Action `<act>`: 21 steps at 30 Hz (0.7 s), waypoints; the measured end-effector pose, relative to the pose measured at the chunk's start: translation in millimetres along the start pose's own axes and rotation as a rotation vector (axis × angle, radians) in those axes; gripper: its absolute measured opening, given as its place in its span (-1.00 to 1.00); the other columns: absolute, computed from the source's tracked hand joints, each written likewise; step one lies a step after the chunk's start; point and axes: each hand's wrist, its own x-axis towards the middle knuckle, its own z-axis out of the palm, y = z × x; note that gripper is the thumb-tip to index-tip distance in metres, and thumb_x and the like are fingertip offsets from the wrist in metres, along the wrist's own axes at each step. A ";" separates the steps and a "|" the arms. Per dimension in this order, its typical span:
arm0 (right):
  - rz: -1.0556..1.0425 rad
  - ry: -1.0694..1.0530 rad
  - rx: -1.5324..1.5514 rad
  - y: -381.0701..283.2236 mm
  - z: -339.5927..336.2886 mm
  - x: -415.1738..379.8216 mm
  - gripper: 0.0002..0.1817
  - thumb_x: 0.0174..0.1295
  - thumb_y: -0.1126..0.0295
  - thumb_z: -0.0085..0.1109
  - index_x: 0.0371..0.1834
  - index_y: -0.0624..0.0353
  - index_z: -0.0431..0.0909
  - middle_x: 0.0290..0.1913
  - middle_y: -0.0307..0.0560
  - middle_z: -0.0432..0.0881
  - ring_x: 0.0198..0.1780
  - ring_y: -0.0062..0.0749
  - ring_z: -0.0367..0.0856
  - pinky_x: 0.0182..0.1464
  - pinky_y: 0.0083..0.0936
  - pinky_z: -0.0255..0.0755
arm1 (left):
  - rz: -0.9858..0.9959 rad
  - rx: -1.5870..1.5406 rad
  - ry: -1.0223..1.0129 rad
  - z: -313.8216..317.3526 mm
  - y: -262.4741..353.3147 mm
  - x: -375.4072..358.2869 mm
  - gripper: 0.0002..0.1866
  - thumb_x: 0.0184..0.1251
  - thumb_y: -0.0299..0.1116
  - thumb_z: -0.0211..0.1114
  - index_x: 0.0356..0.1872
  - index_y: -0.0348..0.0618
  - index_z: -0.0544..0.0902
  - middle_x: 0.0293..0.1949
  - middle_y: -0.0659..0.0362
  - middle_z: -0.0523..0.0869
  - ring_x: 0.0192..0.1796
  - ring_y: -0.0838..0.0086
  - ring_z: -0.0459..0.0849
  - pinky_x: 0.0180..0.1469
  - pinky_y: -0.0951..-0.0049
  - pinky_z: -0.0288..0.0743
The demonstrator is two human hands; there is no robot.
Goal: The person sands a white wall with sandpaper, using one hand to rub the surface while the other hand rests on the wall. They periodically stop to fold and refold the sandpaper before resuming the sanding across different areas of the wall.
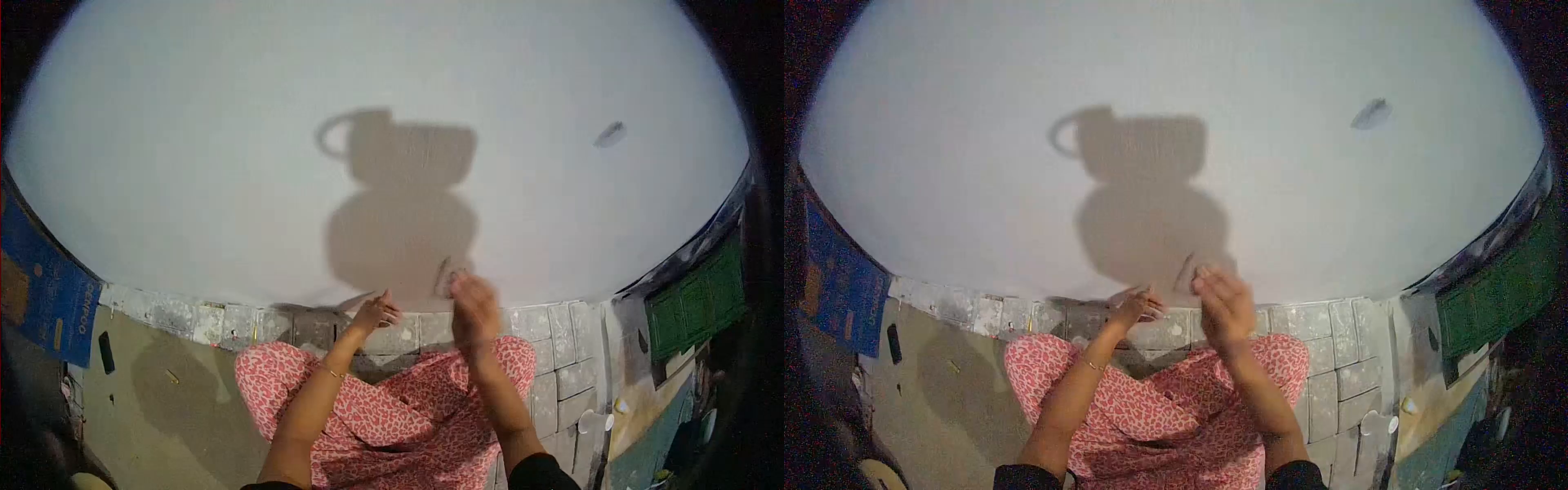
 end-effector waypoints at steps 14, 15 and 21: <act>-0.314 0.295 -0.279 44.9 22.0 147.9 -0.70 0.15 0.54 0.04 -0.07 0.12 0.63 0.09 -0.16 0.58 0.26 -0.19 0.40 0.38 -0.21 0.04 | 0.075 0.028 0.101 9.7 -16.4 7.9 -0.41 0.32 0.24 -0.07 -0.21 -0.16 0.56 -0.33 0.15 0.66 -0.38 0.47 0.65 -0.24 0.40 0.46; -0.319 0.242 -0.314 45.8 23.0 142.3 -0.70 0.14 0.55 0.04 -0.07 0.11 0.64 0.09 -0.18 0.58 0.26 -0.20 0.40 0.37 -0.21 0.05 | 0.087 0.054 0.100 10.7 -14.2 5.6 -0.42 0.33 0.22 -0.06 -0.23 -0.18 0.55 -0.33 0.13 0.66 -0.38 0.46 0.65 -0.24 0.38 0.47; -0.407 0.008 -0.305 44.1 15.7 121.5 -0.66 0.06 0.61 0.09 -0.09 0.08 0.64 0.09 -0.21 0.57 0.20 -0.25 0.46 0.26 -0.23 0.25 | 0.110 0.244 0.108 10.6 -20.9 13.0 -0.44 0.36 0.15 -0.03 -0.21 -0.28 0.51 -0.30 0.02 0.66 -0.30 0.42 0.66 -0.20 0.36 0.47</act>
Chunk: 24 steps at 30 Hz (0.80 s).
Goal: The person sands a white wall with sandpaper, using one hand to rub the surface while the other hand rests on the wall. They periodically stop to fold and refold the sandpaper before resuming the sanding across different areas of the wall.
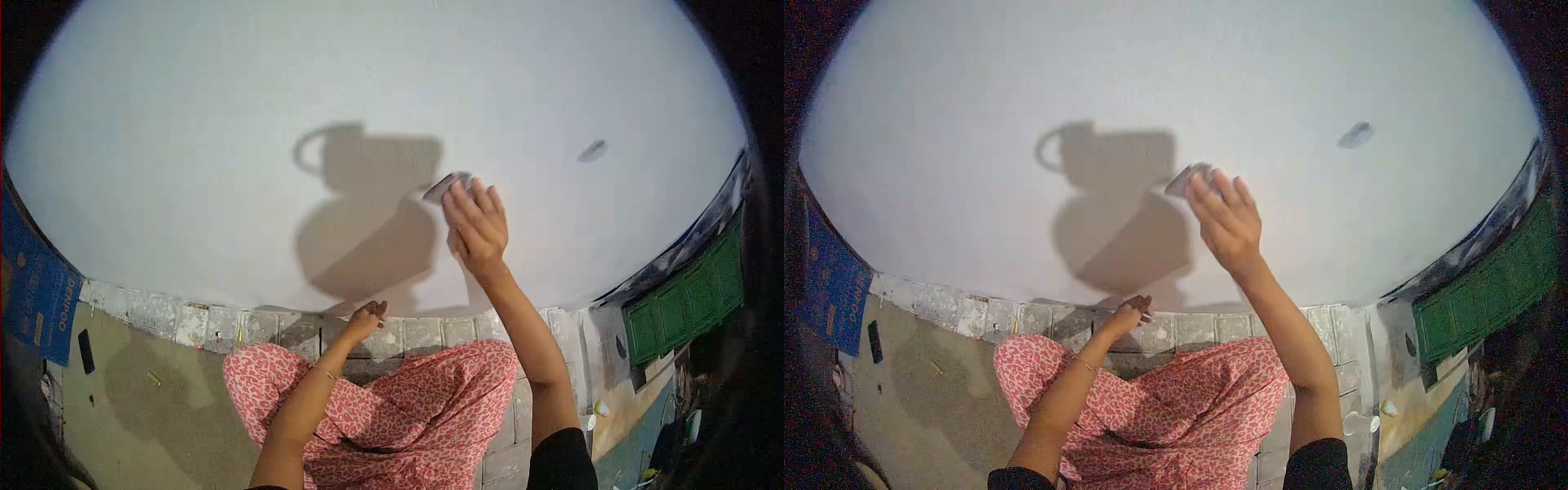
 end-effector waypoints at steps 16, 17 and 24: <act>1.435 -0.137 1.248 -115.7 9.1 -161.5 -0.68 0.36 0.39 -0.03 0.15 0.22 0.36 -0.11 -0.11 0.56 -0.16 -0.49 0.58 -0.14 -0.52 0.55 | 0.349 -0.253 0.065 2.5 59.9 -47.3 -0.69 0.35 -0.28 0.17 0.00 -0.26 0.51 -0.19 0.16 0.62 -0.12 0.50 0.62 -0.07 0.49 0.50; 1.433 -0.160 1.234 -117.4 12.1 -174.0 -0.67 0.34 0.40 0.00 0.15 0.20 0.34 -0.11 -0.11 0.54 -0.18 -0.50 0.57 -0.16 -0.53 0.54 | 0.380 -0.143 0.083 1.4 61.3 -46.4 -0.72 0.33 -0.30 0.19 -0.05 -0.26 0.54 -0.22 0.16 0.64 -0.14 0.50 0.62 -0.09 0.49 0.50; 1.552 -0.203 1.290 -136.7 10.3 -214.1 -0.63 0.27 0.47 0.10 0.14 0.25 0.34 -0.06 -0.09 0.51 -0.17 -0.46 0.55 -0.11 -0.51 0.51 | 0.338 0.067 0.148 5.2 38.4 -31.9 -0.80 0.24 -0.37 0.27 -0.20 -0.28 0.59 -0.30 0.15 0.69 -0.21 0.51 0.64 -0.14 0.48 0.50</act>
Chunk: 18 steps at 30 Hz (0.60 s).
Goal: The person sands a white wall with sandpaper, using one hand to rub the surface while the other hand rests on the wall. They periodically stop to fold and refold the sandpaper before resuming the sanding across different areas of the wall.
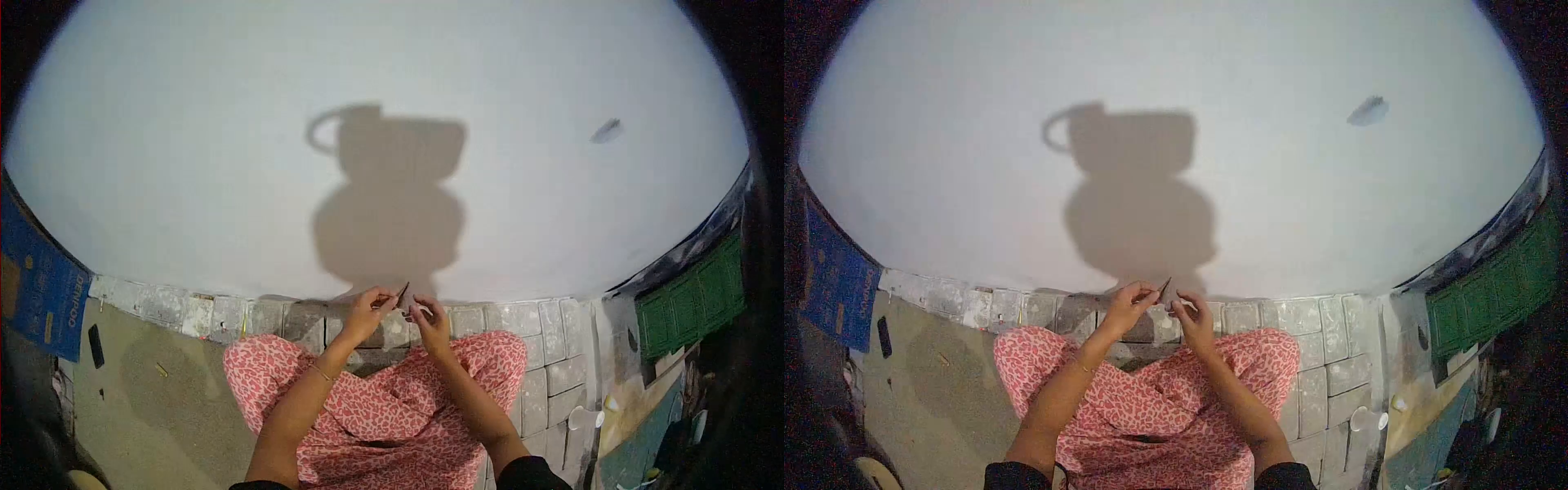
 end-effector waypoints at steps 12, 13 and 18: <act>-0.043 -0.055 -0.167 11.8 2.6 -0.2 -0.44 0.11 0.48 0.28 0.21 0.22 0.31 0.02 -0.09 0.47 -0.06 -0.43 0.52 0.00 -0.48 0.45 | -0.094 0.074 -0.060 -1.0 -12.5 1.3 -0.81 0.21 -0.42 0.27 -0.20 -0.29 0.60 -0.33 0.13 0.69 -0.28 0.50 0.64 -0.19 0.51 0.50; -0.040 -0.030 -0.132 13.9 2.3 -0.2 -0.50 0.18 0.44 0.20 0.20 0.24 0.32 -0.04 -0.09 0.49 -0.08 -0.43 0.53 -0.02 -0.48 0.45 | -0.102 0.107 -0.062 -1.3 -12.2 1.1 -0.80 0.23 -0.41 0.26 -0.18 -0.29 0.58 -0.33 0.16 0.67 -0.26 0.52 0.62 -0.17 0.52 0.48; 0.069 0.053 0.165 17.6 -3.6 -0.2 -0.63 0.37 0.30 -0.10 0.13 0.31 0.35 -0.26 -0.10 0.54 -0.25 -0.39 0.58 -0.11 -0.50 0.45 | -0.022 0.223 0.054 -1.7 1.5 -2.0 -0.83 0.23 -0.43 0.23 -0.23 -0.31 0.60 -0.36 0.06 0.68 -0.29 0.42 0.66 -0.26 0.45 0.51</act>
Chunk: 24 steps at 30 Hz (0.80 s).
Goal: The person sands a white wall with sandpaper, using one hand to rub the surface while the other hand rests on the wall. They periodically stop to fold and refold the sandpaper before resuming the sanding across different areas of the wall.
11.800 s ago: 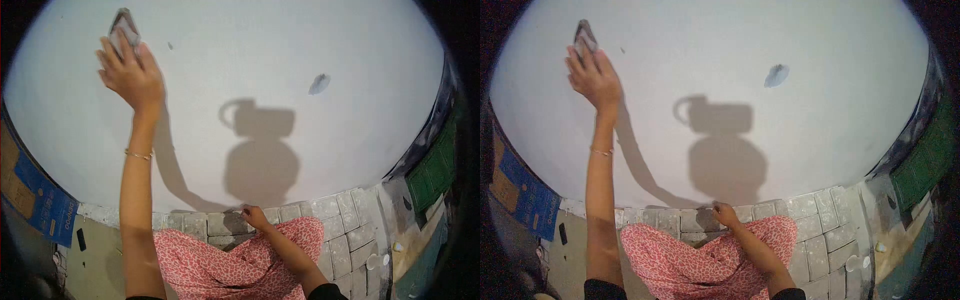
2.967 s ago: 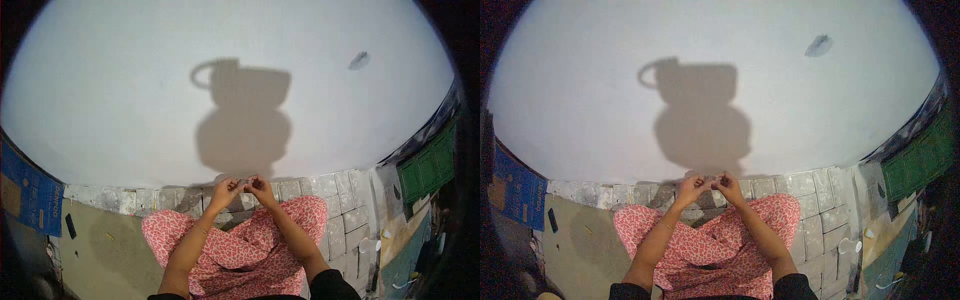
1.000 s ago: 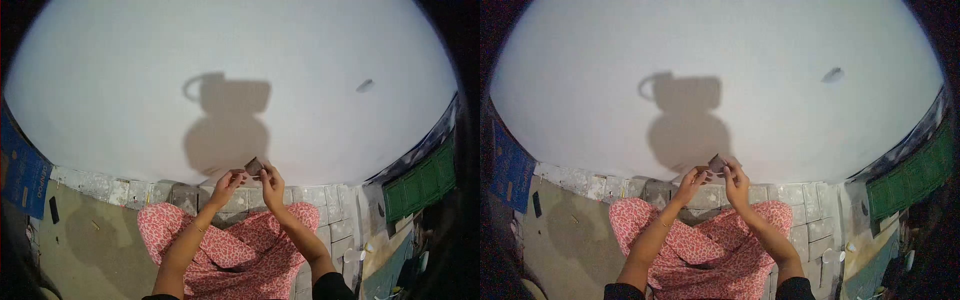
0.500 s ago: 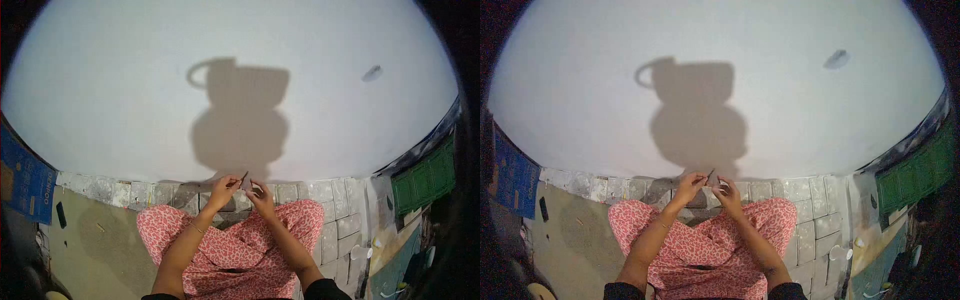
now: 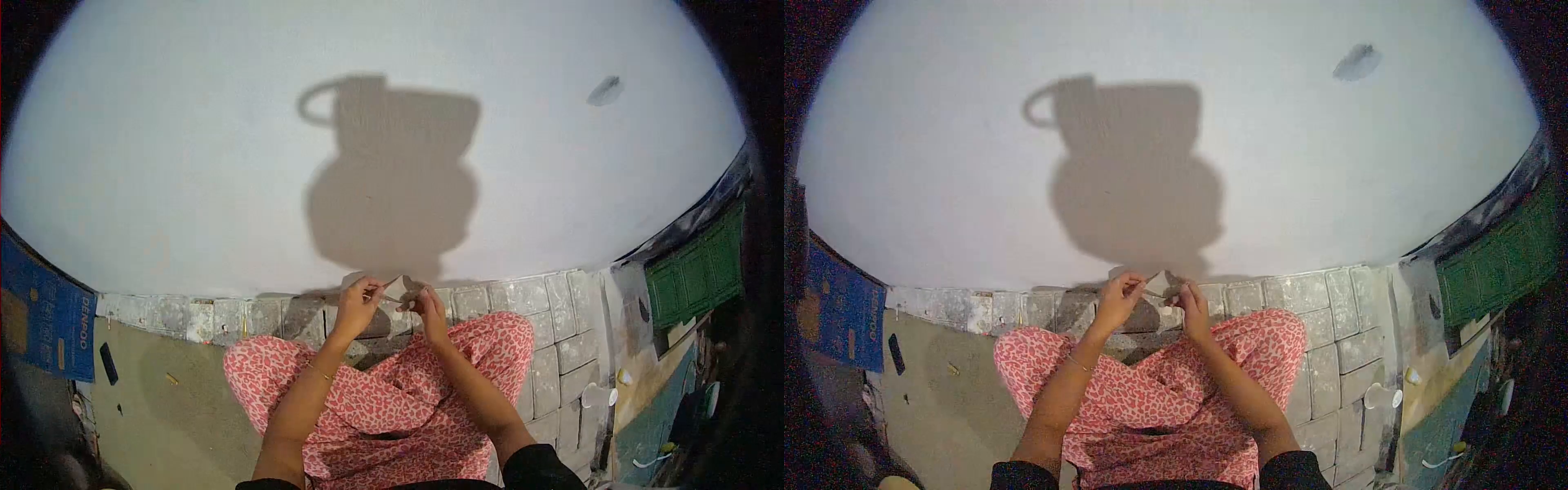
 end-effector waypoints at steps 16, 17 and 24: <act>0.142 -0.011 0.211 14.1 -9.5 2.0 -0.70 0.39 0.24 -0.17 -0.16 0.29 0.41 -0.32 -0.05 0.54 -0.34 -0.31 0.59 -0.25 -0.35 0.52 | 0.131 0.089 0.049 3.5 -1.4 -1.1 -0.80 0.24 -0.38 0.24 -0.19 -0.27 0.56 -0.30 0.00 0.66 -0.24 0.23 0.67 -0.20 0.34 0.52; 0.150 -0.033 0.214 10.0 -7.4 1.1 -0.71 0.39 0.25 -0.17 -0.16 0.29 0.42 -0.31 -0.05 0.54 -0.33 -0.31 0.59 -0.25 -0.36 0.52 | 0.130 0.089 0.048 3.9 -2.0 -1.2 -0.80 0.24 -0.38 0.24 -0.19 -0.27 0.56 -0.30 0.00 0.66 -0.24 0.23 0.67 -0.20 0.34 0.52; 0.176 -0.129 0.204 2.9 -5.8 -1.1 -0.70 0.40 0.21 -0.16 -0.18 0.25 0.42 -0.33 -0.07 0.54 -0.34 -0.37 0.58 -0.24 -0.40 0.52 | 0.149 0.118 0.015 5.4 0.0 -2.3 -0.71 0.15 -0.32 0.33 -0.18 -0.28 0.57 -0.23 -0.02 0.63 -0.13 0.18 0.61 -0.09 0.30 0.46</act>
